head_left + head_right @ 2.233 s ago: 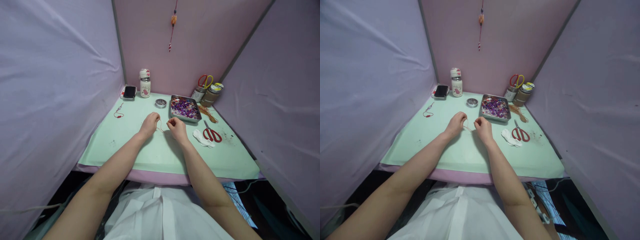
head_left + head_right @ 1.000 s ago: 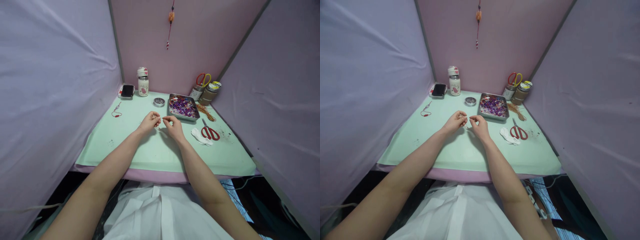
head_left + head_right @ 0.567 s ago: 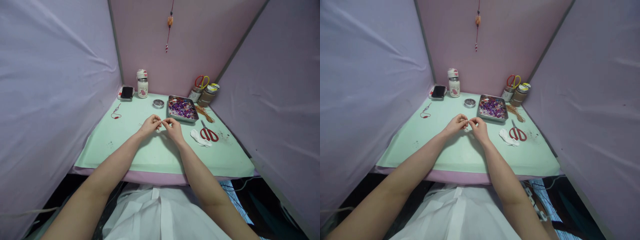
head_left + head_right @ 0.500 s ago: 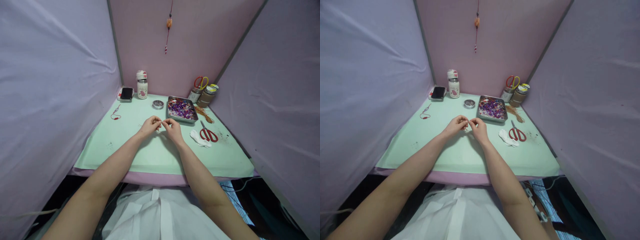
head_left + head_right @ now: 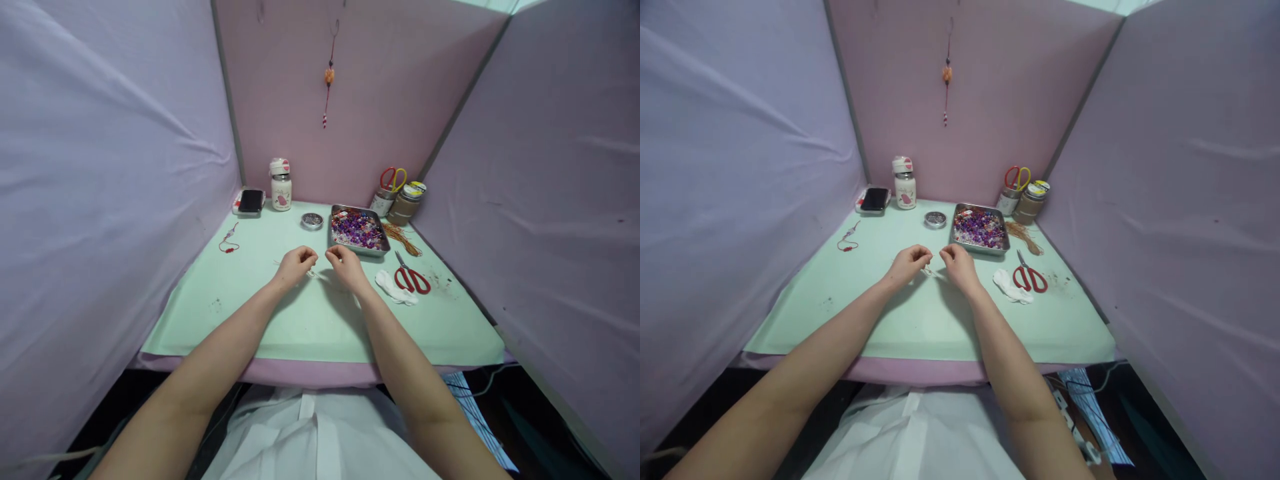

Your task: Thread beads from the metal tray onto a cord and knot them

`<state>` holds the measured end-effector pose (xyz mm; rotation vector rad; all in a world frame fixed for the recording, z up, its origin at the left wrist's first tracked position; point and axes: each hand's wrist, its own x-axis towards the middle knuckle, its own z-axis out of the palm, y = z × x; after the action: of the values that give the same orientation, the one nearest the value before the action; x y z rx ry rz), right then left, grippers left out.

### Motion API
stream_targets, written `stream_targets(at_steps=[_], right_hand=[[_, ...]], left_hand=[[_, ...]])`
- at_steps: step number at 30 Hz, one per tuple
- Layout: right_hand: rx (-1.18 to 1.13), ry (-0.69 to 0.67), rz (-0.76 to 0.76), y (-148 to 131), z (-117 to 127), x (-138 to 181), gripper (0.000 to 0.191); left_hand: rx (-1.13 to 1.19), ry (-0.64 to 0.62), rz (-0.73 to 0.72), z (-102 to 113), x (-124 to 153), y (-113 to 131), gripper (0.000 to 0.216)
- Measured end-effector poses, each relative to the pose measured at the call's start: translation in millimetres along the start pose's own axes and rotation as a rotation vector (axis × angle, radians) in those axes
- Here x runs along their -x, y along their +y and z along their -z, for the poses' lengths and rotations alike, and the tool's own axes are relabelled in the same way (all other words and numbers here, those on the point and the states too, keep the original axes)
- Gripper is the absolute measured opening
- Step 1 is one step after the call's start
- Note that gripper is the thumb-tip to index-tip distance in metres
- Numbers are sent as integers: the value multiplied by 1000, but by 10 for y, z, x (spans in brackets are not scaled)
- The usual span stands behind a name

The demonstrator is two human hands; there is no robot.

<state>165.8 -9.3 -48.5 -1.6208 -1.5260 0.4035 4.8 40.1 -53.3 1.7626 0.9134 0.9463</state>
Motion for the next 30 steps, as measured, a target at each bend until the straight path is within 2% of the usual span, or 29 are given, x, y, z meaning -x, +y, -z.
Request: stream_targets(at_steps=[3,6,9,12,17,25,30], right_hand=[[315,-29,-35,110,263,-164,25],[613,17,-123,276,481,-306,33],[752,-80,-116,425,567,-360,39],[784,-139,-86,502,559,-338,45],[771,-137,-61,486,545,-223,45],[773,-242,-26,194,625,129,39],[755,-344,-68,96,714,73,35]], left_hand=[[-20,31,-3,8,12,34,16],[-33,42,-22,7,21,52,16],[-69,50,-27,2,17,40,15],[-92,56,-36,2,7,15,14],[-88,43,-39,6,7,8,15],[-51,52,-49,14,34,81,16],[-41,45,-48,14,22,60,15]])
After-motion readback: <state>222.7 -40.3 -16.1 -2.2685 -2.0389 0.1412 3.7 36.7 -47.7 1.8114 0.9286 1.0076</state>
